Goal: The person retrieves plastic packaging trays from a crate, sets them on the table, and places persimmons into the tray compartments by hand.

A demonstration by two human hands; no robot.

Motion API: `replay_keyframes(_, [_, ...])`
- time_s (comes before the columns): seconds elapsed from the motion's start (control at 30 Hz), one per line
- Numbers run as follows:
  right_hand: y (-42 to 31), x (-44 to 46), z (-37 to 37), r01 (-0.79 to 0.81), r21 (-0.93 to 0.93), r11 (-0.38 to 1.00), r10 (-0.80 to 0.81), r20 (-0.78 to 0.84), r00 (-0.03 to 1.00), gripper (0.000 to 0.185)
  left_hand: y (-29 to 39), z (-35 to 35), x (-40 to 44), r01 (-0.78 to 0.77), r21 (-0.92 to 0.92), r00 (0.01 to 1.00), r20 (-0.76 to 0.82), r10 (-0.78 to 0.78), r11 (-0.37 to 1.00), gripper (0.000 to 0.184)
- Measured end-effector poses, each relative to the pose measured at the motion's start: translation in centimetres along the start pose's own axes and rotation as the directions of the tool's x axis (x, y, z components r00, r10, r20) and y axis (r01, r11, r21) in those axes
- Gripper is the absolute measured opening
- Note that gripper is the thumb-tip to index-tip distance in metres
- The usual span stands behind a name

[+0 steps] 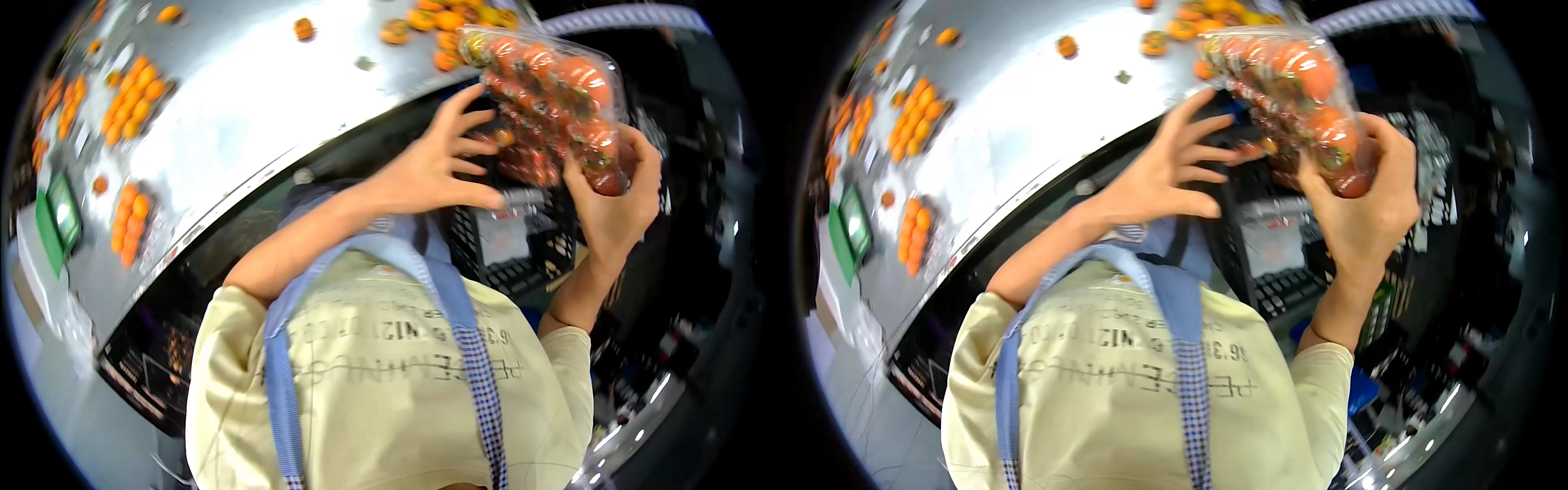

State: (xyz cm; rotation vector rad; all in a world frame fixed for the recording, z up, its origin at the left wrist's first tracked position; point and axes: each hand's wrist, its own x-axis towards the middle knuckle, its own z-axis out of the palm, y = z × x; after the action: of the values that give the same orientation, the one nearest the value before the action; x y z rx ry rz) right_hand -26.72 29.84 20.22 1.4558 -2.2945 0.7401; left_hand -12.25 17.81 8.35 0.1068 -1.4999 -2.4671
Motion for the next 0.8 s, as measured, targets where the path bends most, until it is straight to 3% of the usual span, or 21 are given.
replay_keyframes(0.1, [-5.8, 1.4, 5.9, 0.165, 0.052, 0.985, -0.169, 0.074, 0.983, 0.048, 2.1, -2.0, -2.5, -0.093, -0.304, 0.986, -0.162, 0.045, 0.948, 0.113])
replay_keyframes(0.2, [-11.9, 1.3, 12.1, 0.360, 0.056, 0.931, -0.364, 0.114, 0.924, 0.047, 3.3, -6.2, -6.2, -0.158, -0.372, 0.892, -0.452, -0.030, 0.915, 0.097])
replay_keyframes(0.27, [-18.1, -0.4, 17.8, 0.515, 0.029, 0.857, -0.513, 0.138, 0.847, 0.029, 3.6, -11.5, -10.6, -0.201, -0.399, 0.833, -0.550, -0.059, 0.895, 0.067])
replay_keyframes(0.4, [-23.8, -2.5, 21.9, 0.479, 0.158, 0.863, -0.504, 0.210, 0.838, 0.032, 2.2, -16.8, -15.5, -0.262, -0.375, 0.683, -0.723, -0.103, 0.889, 0.057])
replay_keyframes(0.43, [-25.1, -3.3, 23.4, 0.468, 0.297, 0.832, -0.535, 0.209, 0.818, 0.038, 2.5, -18.3, -17.1, -0.296, -0.400, 0.695, -0.713, -0.092, 0.867, 0.055])
replay_keyframes(0.47, [-26.2, -3.8, 24.5, 0.447, 0.429, 0.785, -0.566, 0.205, 0.798, 0.044, 1.8, -20.4, -18.4, -0.332, -0.354, 0.634, -0.770, -0.071, 0.874, 0.057])
replay_keyframes(0.5, [-26.8, -3.9, 24.5, 0.348, 0.555, 0.755, -0.579, 0.318, 0.750, 0.055, 1.6, -22.2, -19.8, -0.367, -0.406, 0.645, -0.760, -0.085, 0.837, 0.059])
replay_keyframes(0.53, [-27.0, -3.9, 25.4, 0.323, 0.576, 0.751, -0.576, 0.332, 0.747, 0.058, 1.3, -23.9, -21.1, -0.399, -0.455, 0.656, -0.748, -0.099, 0.796, 0.062])
replay_keyframes(0.57, [-26.7, -3.9, 27.0, 0.295, 0.598, 0.745, -0.573, 0.347, 0.742, 0.061, 0.5, -25.9, -22.1, -0.394, -0.344, 0.621, -0.783, -0.029, 0.852, 0.070])
replay_keyframes(0.6, [-26.4, -4.0, 28.2, 0.267, 0.619, 0.738, -0.570, 0.362, 0.737, 0.063, 0.8, -26.9, -23.0, -0.359, -0.385, 0.626, -0.775, -0.087, 0.850, 0.071])
replay_keyframes(0.7, [-25.7, -4.4, 30.4, 0.388, 0.553, 0.737, -0.654, 0.441, 0.615, 0.069, 1.3, -29.7, -25.3, -0.251, -0.484, 0.623, -0.743, -0.243, 0.839, 0.071])
replay_keyframes(0.8, [-26.9, -5.3, 32.5, 0.520, 0.487, 0.702, -0.711, 0.432, 0.554, 0.067, 0.1, -31.6, -26.3, -0.169, -0.435, 0.472, -0.823, -0.315, 0.884, 0.068])
